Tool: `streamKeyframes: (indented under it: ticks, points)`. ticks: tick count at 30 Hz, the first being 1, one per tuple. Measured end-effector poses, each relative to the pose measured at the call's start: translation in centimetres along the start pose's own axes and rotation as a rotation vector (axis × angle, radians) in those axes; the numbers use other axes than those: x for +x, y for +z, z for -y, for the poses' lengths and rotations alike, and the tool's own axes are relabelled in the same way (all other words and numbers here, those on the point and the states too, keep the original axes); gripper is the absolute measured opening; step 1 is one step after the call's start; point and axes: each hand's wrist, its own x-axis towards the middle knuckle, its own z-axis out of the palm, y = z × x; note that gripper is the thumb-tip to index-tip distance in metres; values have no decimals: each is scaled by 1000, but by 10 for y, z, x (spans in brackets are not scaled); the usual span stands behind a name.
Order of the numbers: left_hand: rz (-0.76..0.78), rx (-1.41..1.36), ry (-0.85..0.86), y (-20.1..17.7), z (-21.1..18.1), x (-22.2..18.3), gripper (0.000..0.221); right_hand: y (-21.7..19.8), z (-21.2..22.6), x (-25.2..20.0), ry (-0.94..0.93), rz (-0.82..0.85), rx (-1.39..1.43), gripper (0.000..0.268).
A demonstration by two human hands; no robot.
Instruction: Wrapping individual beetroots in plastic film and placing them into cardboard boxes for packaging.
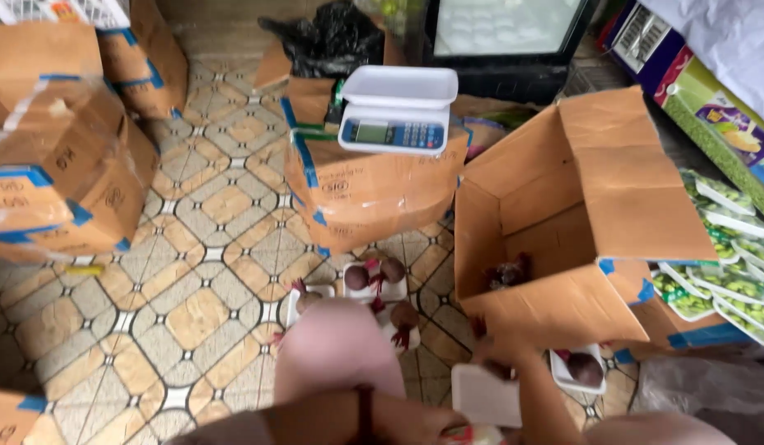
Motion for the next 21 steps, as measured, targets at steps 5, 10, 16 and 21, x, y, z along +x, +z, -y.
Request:
streamKeyframes:
  ticks: [5, 10, 16, 21]
  points:
    - [161, 169, 82, 16, -40, 58, 87, -103, 122, -110, -11, -46, 292, 49]
    - [239, 272, 2, 33, -69, 90, 101, -114, 117, -124, -188, -215, 475, 93]
    - [120, 807, 7, 55, -96, 85, 52, -95, 95, -124, -255, -154, 1048, 81]
    - [49, 812, 223, 68, -110, 63, 24, -92, 74, -120, -306, -242, 1267, 69]
